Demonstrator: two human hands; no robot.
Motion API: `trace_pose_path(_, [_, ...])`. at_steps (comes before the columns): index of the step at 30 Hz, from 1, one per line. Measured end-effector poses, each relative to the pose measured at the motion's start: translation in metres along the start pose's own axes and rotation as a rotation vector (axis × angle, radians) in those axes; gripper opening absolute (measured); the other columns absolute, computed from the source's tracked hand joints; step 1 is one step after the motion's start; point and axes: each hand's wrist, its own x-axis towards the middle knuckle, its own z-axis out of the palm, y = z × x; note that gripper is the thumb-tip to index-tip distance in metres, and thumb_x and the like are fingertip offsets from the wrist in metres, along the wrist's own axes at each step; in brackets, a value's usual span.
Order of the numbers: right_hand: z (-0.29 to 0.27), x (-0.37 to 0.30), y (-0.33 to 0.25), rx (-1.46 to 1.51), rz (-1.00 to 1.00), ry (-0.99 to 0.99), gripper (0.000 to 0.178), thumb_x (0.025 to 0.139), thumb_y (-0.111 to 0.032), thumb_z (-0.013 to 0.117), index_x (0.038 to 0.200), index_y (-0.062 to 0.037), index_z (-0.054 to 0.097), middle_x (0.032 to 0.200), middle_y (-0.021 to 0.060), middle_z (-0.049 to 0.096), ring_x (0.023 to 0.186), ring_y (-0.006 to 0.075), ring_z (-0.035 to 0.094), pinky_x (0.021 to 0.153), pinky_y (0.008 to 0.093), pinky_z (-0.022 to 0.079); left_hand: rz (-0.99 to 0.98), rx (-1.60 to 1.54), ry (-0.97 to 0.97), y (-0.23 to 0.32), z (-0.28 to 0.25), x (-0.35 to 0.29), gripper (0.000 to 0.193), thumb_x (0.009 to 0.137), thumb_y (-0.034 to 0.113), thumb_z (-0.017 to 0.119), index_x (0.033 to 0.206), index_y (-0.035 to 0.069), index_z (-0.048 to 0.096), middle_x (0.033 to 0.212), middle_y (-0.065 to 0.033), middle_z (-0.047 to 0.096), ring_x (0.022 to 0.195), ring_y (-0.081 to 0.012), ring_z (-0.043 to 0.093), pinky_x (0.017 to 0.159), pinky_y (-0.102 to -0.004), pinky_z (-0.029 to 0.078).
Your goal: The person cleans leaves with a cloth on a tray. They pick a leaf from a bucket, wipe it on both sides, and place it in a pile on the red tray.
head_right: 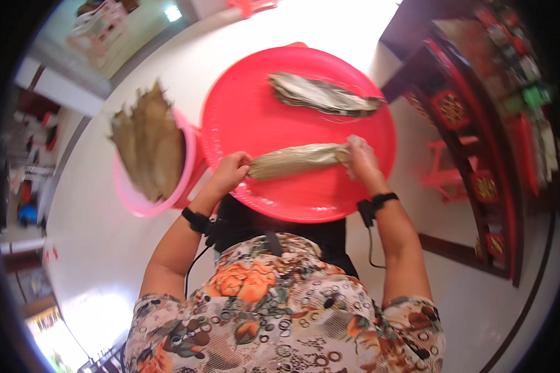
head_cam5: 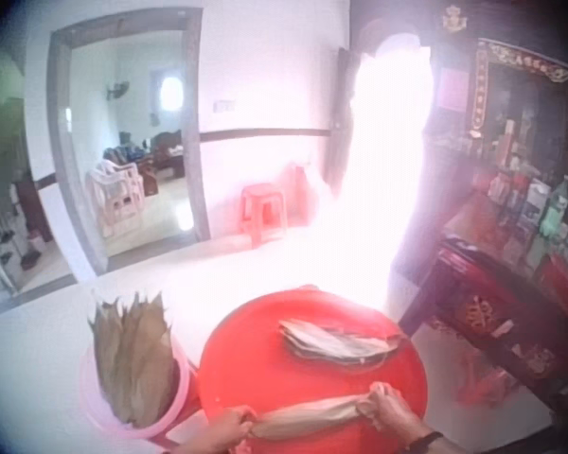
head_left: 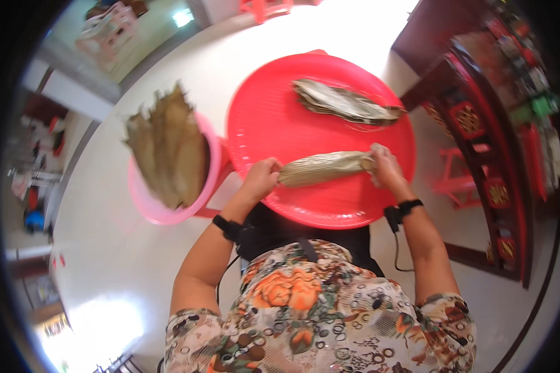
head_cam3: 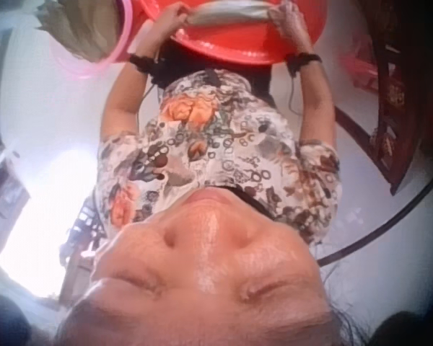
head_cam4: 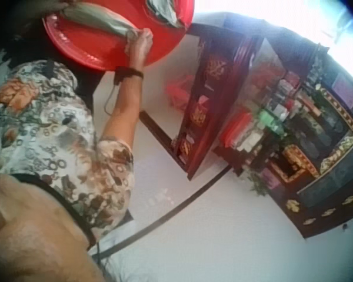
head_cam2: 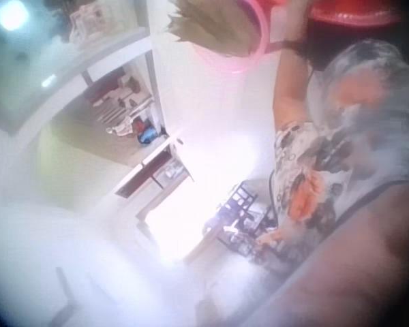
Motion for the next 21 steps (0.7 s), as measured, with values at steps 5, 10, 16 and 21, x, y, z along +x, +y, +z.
trace_pose_path(5, [0.002,-0.013,-0.008,0.011,-0.019,-0.018,0.031,0.089,-0.029,0.054,0.111,-0.0068,0.057,0.119,0.0203,0.056,0.092,0.0341,0.063,0.074,0.0419,0.054,-0.054,0.073,0.239,0.002,-0.074,-0.045,0.019,0.082,-0.001,0.048,0.096,-0.003,0.061,0.079,-0.0134,0.067,0.065,-0.0187,0.067,0.063,-0.033,0.053])
trace_pose_path(10, [0.02,-0.03,-0.035,-0.385,-0.2,-0.138,0.076,0.054,-0.01,0.085,0.123,-0.0112,0.052,0.131,0.0171,0.047,0.112,0.0374,0.053,0.088,0.0444,0.05,-0.101,-0.458,0.577,-0.033,-0.145,-0.111,0.021,0.09,0.002,0.051,0.11,-0.001,0.056,0.083,-0.0107,0.066,0.071,-0.0182,0.068,0.06,-0.0252,0.053])
trace_pose_path(16, [0.039,-0.014,-0.04,-0.567,-0.22,-0.166,0.09,0.044,-0.013,0.089,0.124,-0.0083,0.048,0.132,0.0203,0.043,0.115,0.0409,0.05,0.095,0.0421,0.046,-0.331,-0.487,1.131,-0.118,-0.171,-0.153,0.023,0.09,0.005,0.055,0.112,-0.002,0.052,0.089,-0.014,0.067,0.069,-0.0175,0.068,0.056,-0.0269,0.053])
trace_pose_path(21, [0.031,-0.02,-0.041,-0.52,-0.198,-0.175,0.091,0.044,-0.013,0.09,0.124,-0.0056,0.047,0.131,0.0221,0.042,0.115,0.0405,0.05,0.096,0.042,0.044,-0.584,-0.107,0.915,-0.111,-0.166,-0.139,0.02,0.086,0.004,0.057,0.105,-0.001,0.052,0.081,-0.0145,0.066,0.062,-0.0147,0.066,0.048,-0.0255,0.05])
